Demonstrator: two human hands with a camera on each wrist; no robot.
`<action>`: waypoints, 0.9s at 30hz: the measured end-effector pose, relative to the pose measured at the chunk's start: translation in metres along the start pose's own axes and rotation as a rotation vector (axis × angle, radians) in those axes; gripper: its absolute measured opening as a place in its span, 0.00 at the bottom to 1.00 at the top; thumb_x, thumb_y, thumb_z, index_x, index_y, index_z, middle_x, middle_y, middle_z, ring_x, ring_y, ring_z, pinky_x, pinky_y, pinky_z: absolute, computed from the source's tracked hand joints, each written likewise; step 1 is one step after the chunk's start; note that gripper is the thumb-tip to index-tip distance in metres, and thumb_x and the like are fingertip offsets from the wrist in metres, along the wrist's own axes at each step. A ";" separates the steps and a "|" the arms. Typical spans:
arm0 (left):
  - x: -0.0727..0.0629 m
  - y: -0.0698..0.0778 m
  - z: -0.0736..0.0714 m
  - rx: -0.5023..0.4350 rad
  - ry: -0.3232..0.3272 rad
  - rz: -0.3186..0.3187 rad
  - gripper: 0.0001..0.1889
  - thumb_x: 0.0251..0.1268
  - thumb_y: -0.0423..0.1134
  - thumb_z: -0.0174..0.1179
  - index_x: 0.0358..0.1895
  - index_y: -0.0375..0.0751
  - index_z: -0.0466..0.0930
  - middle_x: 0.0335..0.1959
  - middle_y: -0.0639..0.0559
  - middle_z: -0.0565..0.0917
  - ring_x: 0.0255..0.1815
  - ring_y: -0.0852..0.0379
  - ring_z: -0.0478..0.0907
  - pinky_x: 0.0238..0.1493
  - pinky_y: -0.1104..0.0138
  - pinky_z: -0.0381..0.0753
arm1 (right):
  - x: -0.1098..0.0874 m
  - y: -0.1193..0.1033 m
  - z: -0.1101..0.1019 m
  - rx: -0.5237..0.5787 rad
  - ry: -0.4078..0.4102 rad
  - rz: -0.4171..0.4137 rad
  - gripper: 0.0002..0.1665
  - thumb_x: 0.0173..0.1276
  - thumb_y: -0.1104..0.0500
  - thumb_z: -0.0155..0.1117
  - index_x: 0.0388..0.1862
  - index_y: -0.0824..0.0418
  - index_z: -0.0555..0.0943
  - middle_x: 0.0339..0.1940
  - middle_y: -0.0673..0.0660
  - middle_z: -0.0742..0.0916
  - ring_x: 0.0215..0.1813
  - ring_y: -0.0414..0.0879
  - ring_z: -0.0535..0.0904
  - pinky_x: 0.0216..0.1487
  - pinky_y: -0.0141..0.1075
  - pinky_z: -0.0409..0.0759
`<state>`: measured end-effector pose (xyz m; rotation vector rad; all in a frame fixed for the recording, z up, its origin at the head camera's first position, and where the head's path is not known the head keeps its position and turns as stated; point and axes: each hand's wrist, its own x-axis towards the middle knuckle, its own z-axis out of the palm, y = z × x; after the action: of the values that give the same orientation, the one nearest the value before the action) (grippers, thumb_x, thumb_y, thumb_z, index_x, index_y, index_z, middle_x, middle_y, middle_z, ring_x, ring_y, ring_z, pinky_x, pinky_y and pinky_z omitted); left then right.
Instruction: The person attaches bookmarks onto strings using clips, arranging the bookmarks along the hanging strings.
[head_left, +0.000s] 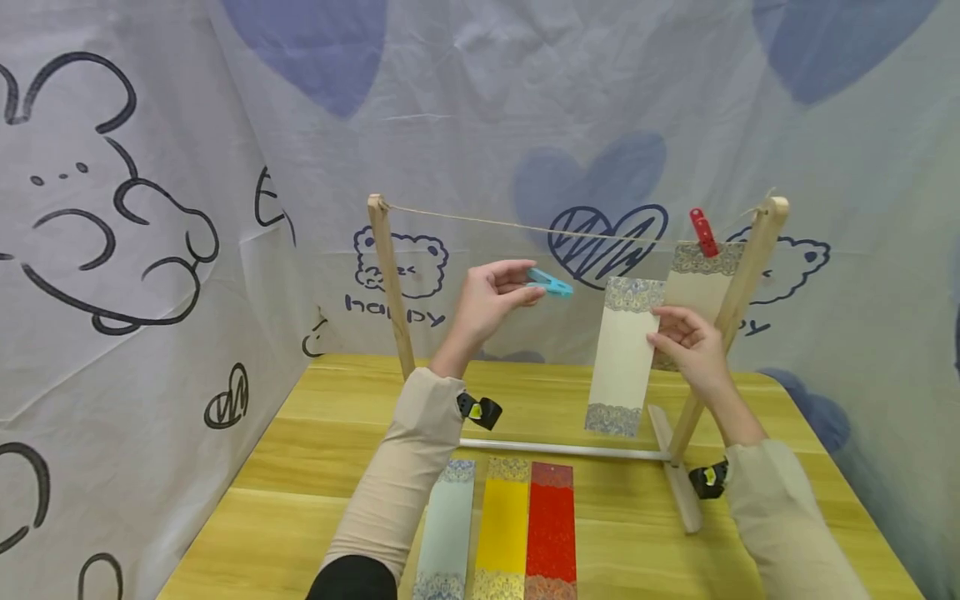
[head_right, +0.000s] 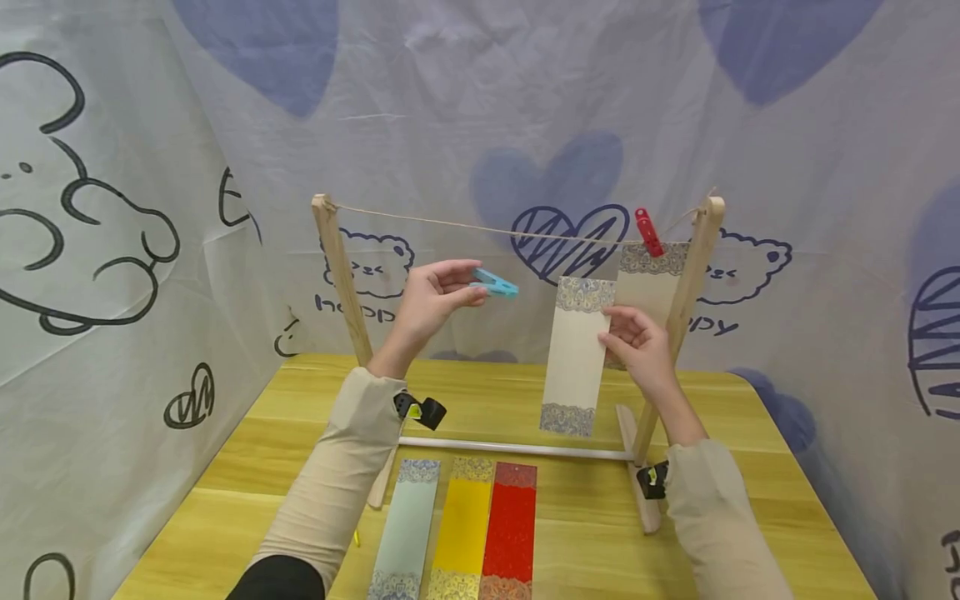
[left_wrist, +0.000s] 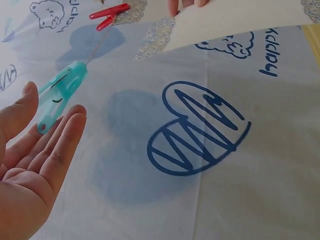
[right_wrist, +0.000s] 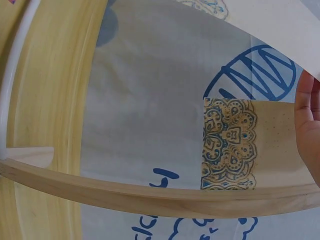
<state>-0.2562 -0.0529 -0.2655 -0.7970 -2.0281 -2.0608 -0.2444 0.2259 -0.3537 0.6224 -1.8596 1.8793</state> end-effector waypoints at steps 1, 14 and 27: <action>0.002 0.002 0.001 0.002 -0.001 0.007 0.19 0.51 0.24 0.61 0.49 0.27 0.74 0.37 0.36 0.81 0.30 0.57 0.80 0.36 0.63 0.80 | 0.000 0.000 0.000 0.005 -0.001 -0.002 0.19 0.57 0.78 0.56 0.48 0.71 0.74 0.33 0.52 0.82 0.32 0.40 0.77 0.32 0.27 0.78; 0.029 0.027 0.020 0.069 -0.029 0.018 0.22 0.51 0.25 0.62 0.52 0.27 0.72 0.38 0.37 0.80 0.31 0.55 0.80 0.35 0.64 0.80 | 0.007 -0.009 0.003 -0.009 0.050 -0.050 0.18 0.56 0.76 0.59 0.47 0.74 0.74 0.31 0.52 0.83 0.30 0.39 0.77 0.31 0.26 0.77; 0.052 0.043 0.039 0.086 -0.042 0.021 0.21 0.51 0.27 0.63 0.51 0.29 0.73 0.37 0.40 0.81 0.29 0.55 0.81 0.31 0.67 0.80 | 0.016 -0.020 0.006 -0.046 0.068 -0.087 0.17 0.57 0.78 0.56 0.46 0.76 0.73 0.29 0.52 0.82 0.29 0.40 0.76 0.30 0.26 0.76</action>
<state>-0.2704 -0.0054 -0.2058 -0.8492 -2.1055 -1.9469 -0.2458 0.2195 -0.3282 0.6062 -1.7982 1.7762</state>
